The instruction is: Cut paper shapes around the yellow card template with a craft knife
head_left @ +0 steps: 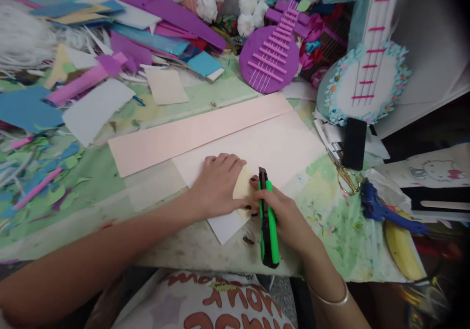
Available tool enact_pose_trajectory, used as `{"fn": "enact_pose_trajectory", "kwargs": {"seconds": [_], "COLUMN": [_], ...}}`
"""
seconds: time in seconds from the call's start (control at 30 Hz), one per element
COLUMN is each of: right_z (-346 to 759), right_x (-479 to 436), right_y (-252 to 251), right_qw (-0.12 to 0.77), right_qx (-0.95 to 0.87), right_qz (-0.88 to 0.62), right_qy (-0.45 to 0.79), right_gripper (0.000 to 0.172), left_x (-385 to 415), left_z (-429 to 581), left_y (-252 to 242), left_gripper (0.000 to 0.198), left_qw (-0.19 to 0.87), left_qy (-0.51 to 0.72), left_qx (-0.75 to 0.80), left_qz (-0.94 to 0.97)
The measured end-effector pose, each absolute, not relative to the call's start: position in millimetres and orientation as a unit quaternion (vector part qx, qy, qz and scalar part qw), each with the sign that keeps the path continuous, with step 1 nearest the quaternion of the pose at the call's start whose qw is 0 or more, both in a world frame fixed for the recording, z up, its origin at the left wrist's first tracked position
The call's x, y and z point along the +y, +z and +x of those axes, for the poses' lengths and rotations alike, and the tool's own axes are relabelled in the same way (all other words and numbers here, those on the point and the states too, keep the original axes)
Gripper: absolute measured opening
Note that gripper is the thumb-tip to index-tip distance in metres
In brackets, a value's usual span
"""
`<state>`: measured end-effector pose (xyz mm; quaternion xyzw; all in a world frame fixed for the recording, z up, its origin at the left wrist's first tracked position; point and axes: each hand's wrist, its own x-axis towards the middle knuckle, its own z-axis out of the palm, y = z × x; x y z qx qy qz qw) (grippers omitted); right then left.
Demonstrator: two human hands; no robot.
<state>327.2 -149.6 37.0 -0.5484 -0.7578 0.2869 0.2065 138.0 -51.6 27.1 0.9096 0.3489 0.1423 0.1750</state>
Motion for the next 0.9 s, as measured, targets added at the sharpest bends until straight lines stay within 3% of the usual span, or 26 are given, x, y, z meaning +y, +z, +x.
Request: {"fn": "enact_pose_trajectory", "kwargs": {"seconds": [0.13,0.2,0.3,0.4,0.5,0.7,0.9], "right_z": [327.9,328.6,328.9,328.3,327.0,324.6,317.4], "right_x": [-151.1,-151.6,-152.6,-152.6,-152.1,-152.4,-145.6], "right_y": [24.4,22.0,20.7,20.6,21.5,26.0,30.2], "right_qw": [0.22,0.224,0.229,0.24,0.244,0.219,0.215], "right_qx": [-0.767,-0.771,-0.774,-0.775,-0.774,-0.772,-0.767], "right_qz": [-0.549,-0.546,-0.543,-0.539,-0.538,-0.552,-0.553], "right_qy": [0.251,0.239,0.231,0.228,0.228,0.229,0.243], "right_gripper": [0.021,0.021,0.022,0.023,0.023,0.02,0.021], "left_x": [-16.2,10.3,48.0,73.0,86.5,104.6,115.9], "left_z": [125.6,114.2,96.3,85.3,82.4,79.8,79.9], "left_y": [38.5,42.4,40.3,31.5,25.3,25.9,24.7], "left_gripper": [0.047,0.039,0.045,0.058,0.063,0.038,0.032], "left_qw": [0.266,0.19,0.11,0.107,0.121,0.151,0.142], "left_qy": [0.158,0.179,0.149,0.059,0.045,0.04,0.066], "left_qx": [0.371,0.431,0.541,0.587,0.594,0.57,0.569], "left_qz": [0.876,0.864,0.821,0.8,0.794,0.806,0.807]}}
